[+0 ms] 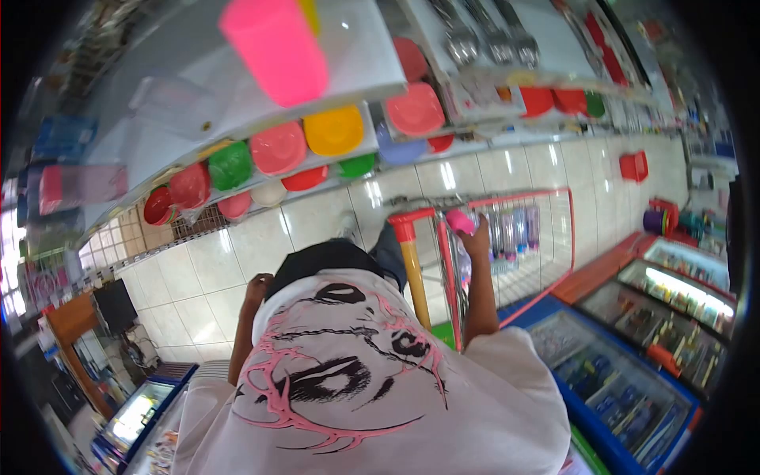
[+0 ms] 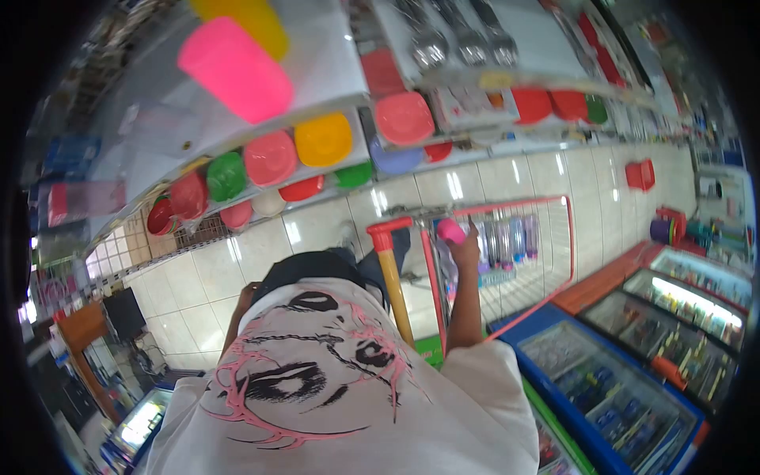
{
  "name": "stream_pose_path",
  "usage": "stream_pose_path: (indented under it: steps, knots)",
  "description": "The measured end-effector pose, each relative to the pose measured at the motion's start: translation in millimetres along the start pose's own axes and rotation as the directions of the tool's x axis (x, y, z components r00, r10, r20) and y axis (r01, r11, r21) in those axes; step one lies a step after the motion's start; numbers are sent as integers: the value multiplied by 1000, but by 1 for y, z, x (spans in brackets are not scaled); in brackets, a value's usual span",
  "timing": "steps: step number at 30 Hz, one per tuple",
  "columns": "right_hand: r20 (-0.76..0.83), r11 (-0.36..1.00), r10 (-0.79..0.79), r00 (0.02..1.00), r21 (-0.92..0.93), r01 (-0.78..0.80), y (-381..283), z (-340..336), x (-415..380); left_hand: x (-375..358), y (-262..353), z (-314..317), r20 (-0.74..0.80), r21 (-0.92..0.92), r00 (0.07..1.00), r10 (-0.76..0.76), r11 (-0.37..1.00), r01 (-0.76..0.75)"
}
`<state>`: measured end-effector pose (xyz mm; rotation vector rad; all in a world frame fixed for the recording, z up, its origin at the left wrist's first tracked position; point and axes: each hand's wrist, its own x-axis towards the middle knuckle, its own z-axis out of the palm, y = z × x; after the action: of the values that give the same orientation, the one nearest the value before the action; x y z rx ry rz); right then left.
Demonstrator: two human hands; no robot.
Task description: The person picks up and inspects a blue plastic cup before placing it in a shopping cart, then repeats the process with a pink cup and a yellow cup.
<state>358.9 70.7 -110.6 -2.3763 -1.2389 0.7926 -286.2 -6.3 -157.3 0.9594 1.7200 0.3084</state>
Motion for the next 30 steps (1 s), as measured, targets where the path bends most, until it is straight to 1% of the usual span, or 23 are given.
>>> stream_pose_path:
  steps: [1, 2, 3, 4, 5, 6, 7, 9, 10, 12, 14, 15, 16, 17, 18, 20, 21, 23, 26, 27, 28, 29, 30]
  knots:
    - [-111, 997, -34, 993, 68, 42, 39, 14, 12, 5, -15, 6, -16, -15, 999, 42, 999, -43]
    - [-71, 976, 80, 994, 206, -64, 37, 2, 16, 6, -18, 9, -37, 15, 996, 76, 997, -75]
    - [-130, 973, 130, 983, 208, -101, 15, -17, 6, 7, -17, 16, -53, 48, 993, 108, 993, -105]
    - [-286, 955, 35, 957, 291, 52, 38, -15, 13, 8, -12, 23, -103, 69, 990, 98, 993, -91]
    - [-408, 972, 25, 912, 224, 74, 26, -30, 10, 10, -9, 26, -92, 67, 992, 89, 994, -83]
    - [-458, 903, 124, 880, 420, 91, -16, -48, -3, 9, 3, 30, -117, 115, 993, 25, 993, -12]
    - [-483, 907, 246, 841, 421, -24, -36, -65, -5, 10, 14, 34, -138, 159, 990, -39, 985, 61]
    - [-611, 775, 207, 764, 579, 254, -22, -71, 18, 16, 20, 43, -211, 171, 977, 11, 985, 26]
    - [-619, 776, 181, 764, 567, 275, -37, -78, 22, 21, 23, 45, -215, 177, 977, 8, 984, 31]
    - [-536, 525, 380, 754, 796, 301, -119, -94, 11, 33, 21, 55, -241, 112, 971, 9, 994, 18]
    - [-563, 510, 271, 781, 772, 379, -205, -106, -8, 47, 18, 61, -235, 51, 972, 11, 999, 1]
    - [-581, 493, 179, 794, 751, 439, -241, -109, -13, 62, 6, 65, -158, -29, 987, -42, 999, 38]
    - [-619, 487, 24, 785, 693, 531, -267, -108, -12, 80, -8, 63, -10, 265, 927, 375, 895, -359]
    - [-644, 466, -127, 754, 632, 619, -291, -106, -10, 93, -16, 58, 242, 458, 704, 667, 561, -689]
    - [-622, 457, -248, 742, 601, 656, -322, -105, -14, 61, 33, 55, 42, -120, 983, 179, 978, -173]
    - [-530, 416, -462, 711, 578, 702, -383, -103, -27, 36, 106, 32, 110, -102, 981, 160, 984, -149]
    - [-465, 388, -553, 692, 591, 707, -409, -100, -34, 35, 133, 26, 100, -90, 950, 294, 954, -286]
    - [-427, 386, -710, 561, 431, 816, -447, -90, -38, -6, 227, 3, 114, -80, 878, 464, 886, -457]
    - [-374, 397, -749, 548, 410, 822, -485, -78, -43, -90, 373, -34, 59, -56, 594, 802, 597, -800]
    - [-381, 371, -763, 523, 405, 836, -491, -79, -42, -98, 403, -37, -40, -3, 513, 857, 513, -858]
    - [-297, 383, -767, 568, 498, 778, -493, -79, -40, -102, 425, -38, -130, 60, 416, 900, 426, -903]
    - [-210, 398, -771, 602, 579, 712, -495, -79, -38, -99, 442, -34, -148, 73, 395, 907, 408, -910]
    - [-223, 375, -785, 577, 570, 731, -495, -77, -37, -92, 457, -28, -235, 61, 378, 896, 401, -914]
